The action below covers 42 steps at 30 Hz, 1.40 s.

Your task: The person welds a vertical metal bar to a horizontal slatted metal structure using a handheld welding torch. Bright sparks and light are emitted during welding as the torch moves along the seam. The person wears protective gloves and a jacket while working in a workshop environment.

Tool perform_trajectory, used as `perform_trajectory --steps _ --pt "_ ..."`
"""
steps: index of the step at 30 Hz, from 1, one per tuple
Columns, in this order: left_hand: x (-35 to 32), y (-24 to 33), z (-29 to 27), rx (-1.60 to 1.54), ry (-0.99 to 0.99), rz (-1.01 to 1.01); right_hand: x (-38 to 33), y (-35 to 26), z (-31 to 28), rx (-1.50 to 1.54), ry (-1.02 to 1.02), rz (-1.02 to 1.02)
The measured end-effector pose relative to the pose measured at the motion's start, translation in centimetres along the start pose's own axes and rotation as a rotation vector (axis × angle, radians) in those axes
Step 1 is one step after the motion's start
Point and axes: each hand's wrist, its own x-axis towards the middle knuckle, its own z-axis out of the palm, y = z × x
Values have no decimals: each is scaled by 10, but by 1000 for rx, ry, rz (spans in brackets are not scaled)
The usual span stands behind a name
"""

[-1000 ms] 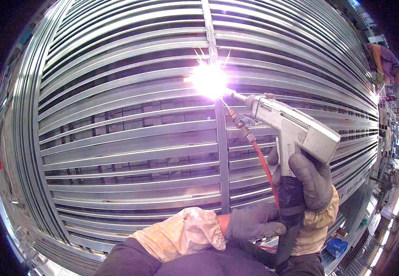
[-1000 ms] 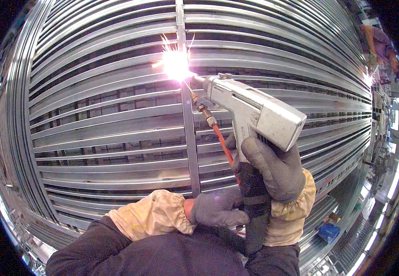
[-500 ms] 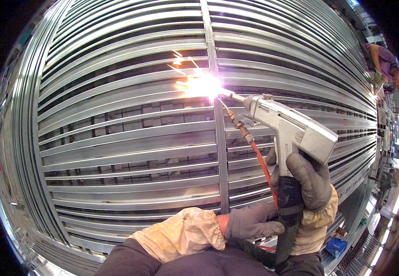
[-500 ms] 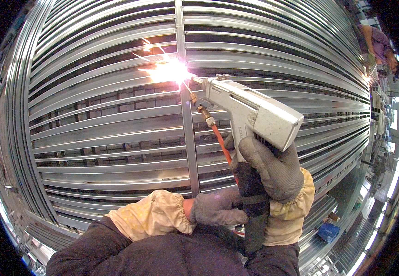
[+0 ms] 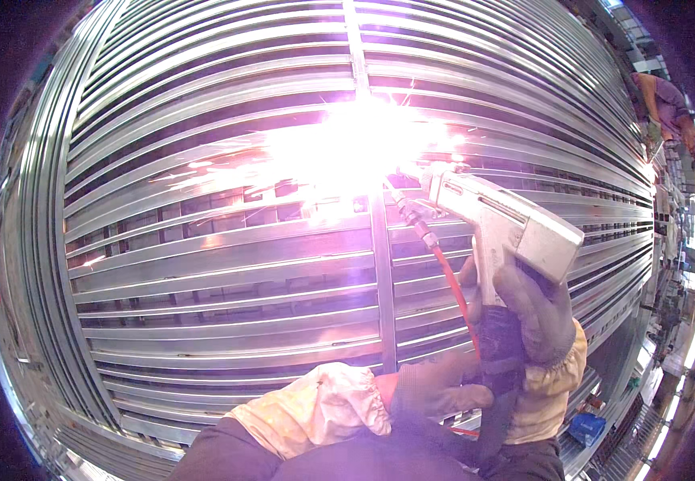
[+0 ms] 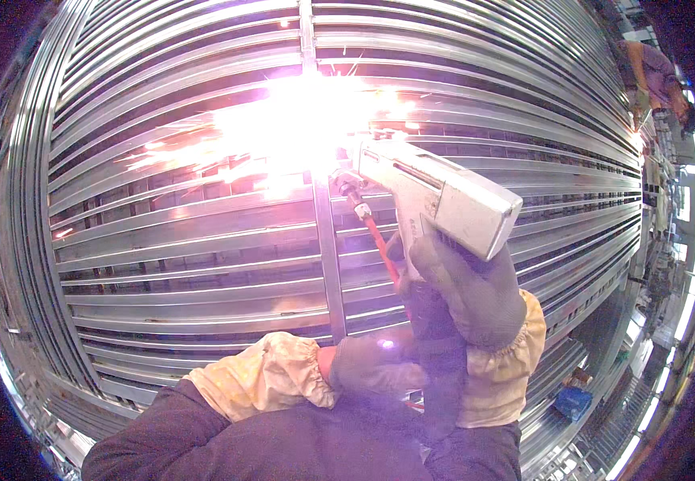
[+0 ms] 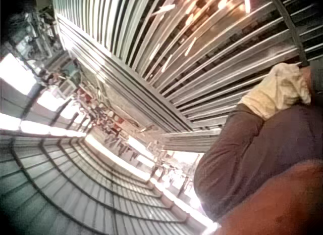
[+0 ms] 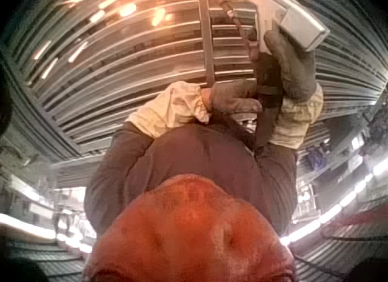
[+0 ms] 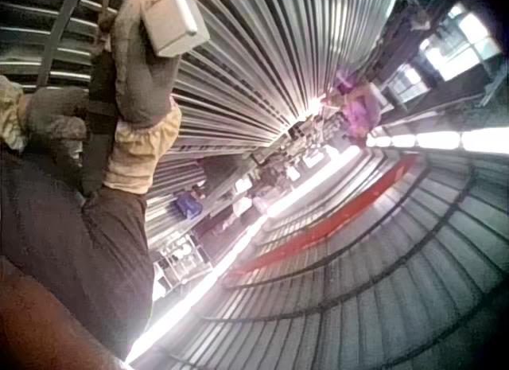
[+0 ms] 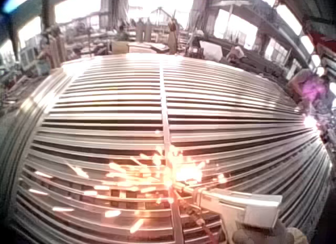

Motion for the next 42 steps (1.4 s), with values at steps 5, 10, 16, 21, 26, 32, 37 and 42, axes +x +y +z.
perform_trajectory --steps 5,10,16,21,26,32,37,42 --pt "2 6 -4 139 47 -220 0 3 -3 69 24 24" --pt "0 -3 -3 197 101 -77 1 6 0 112 -12 0" --pt "4 -3 -2 117 62 34 3 6 -2 56 -14 14" --pt "-2 28 -2 191 27 50 3 2 1 85 -30 -1" --pt "1 7 4 18 74 83 3 3 8 53 1 -12" --pt "1 -5 -3 89 54 -17 4 3 3 76 -30 31" --pt "4 -6 6 -121 105 31 1 5 3 66 33 -6" --pt "2 -2 -2 114 75 -47 3 5 1 131 -16 16"
